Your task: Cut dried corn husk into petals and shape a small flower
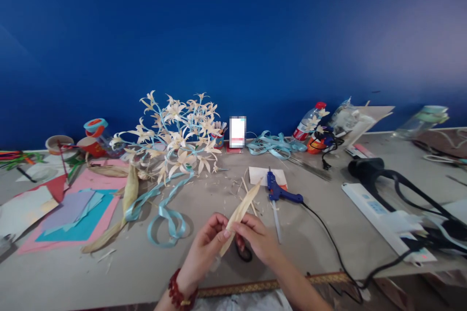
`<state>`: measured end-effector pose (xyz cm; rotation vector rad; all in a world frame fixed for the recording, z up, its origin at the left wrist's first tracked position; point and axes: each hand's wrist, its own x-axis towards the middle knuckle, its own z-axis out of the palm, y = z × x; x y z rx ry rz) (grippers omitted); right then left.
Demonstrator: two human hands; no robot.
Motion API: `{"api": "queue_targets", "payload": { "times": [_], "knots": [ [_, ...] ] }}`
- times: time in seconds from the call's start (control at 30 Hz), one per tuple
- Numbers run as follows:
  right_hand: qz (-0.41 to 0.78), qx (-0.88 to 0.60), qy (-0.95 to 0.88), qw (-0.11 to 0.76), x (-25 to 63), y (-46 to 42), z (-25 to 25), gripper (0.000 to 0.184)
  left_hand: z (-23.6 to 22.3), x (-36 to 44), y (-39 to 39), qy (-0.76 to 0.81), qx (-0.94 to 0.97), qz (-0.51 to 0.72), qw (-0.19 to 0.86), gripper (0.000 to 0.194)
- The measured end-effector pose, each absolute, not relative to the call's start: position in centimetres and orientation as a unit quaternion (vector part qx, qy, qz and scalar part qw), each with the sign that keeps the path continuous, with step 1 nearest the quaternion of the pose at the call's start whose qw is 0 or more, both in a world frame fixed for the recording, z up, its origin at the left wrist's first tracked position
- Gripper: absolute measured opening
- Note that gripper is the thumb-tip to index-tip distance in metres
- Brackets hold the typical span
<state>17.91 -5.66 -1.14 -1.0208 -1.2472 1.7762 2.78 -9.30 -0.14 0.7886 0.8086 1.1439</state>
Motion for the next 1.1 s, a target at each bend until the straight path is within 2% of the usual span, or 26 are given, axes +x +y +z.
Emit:
{"api": "queue_targets", "payload": {
  "times": [0.27,0.47,0.73,1.1],
  "knots": [
    [0.725,-0.381,-0.396,0.415,17.4,-5.9,-2.4,0.033,-1.3,3.3,-9.5,0.329,0.304,0.519,0.728,0.029],
    [0.686,-0.411,-0.414,0.435,18.0,-6.2,-2.6,0.033,-0.6,2.0,-9.2,0.375,0.391,0.459,0.704,0.028],
    [0.641,-0.429,-0.505,0.387,18.8,-5.1,-1.2,0.03,-0.1,2.0,-9.0,0.401,0.439,0.429,0.68,0.029],
    [0.684,-0.424,-0.385,0.452,18.0,-5.3,-2.6,0.033,-1.1,1.8,-9.2,0.411,0.414,0.44,0.683,0.038]
  ]
}}
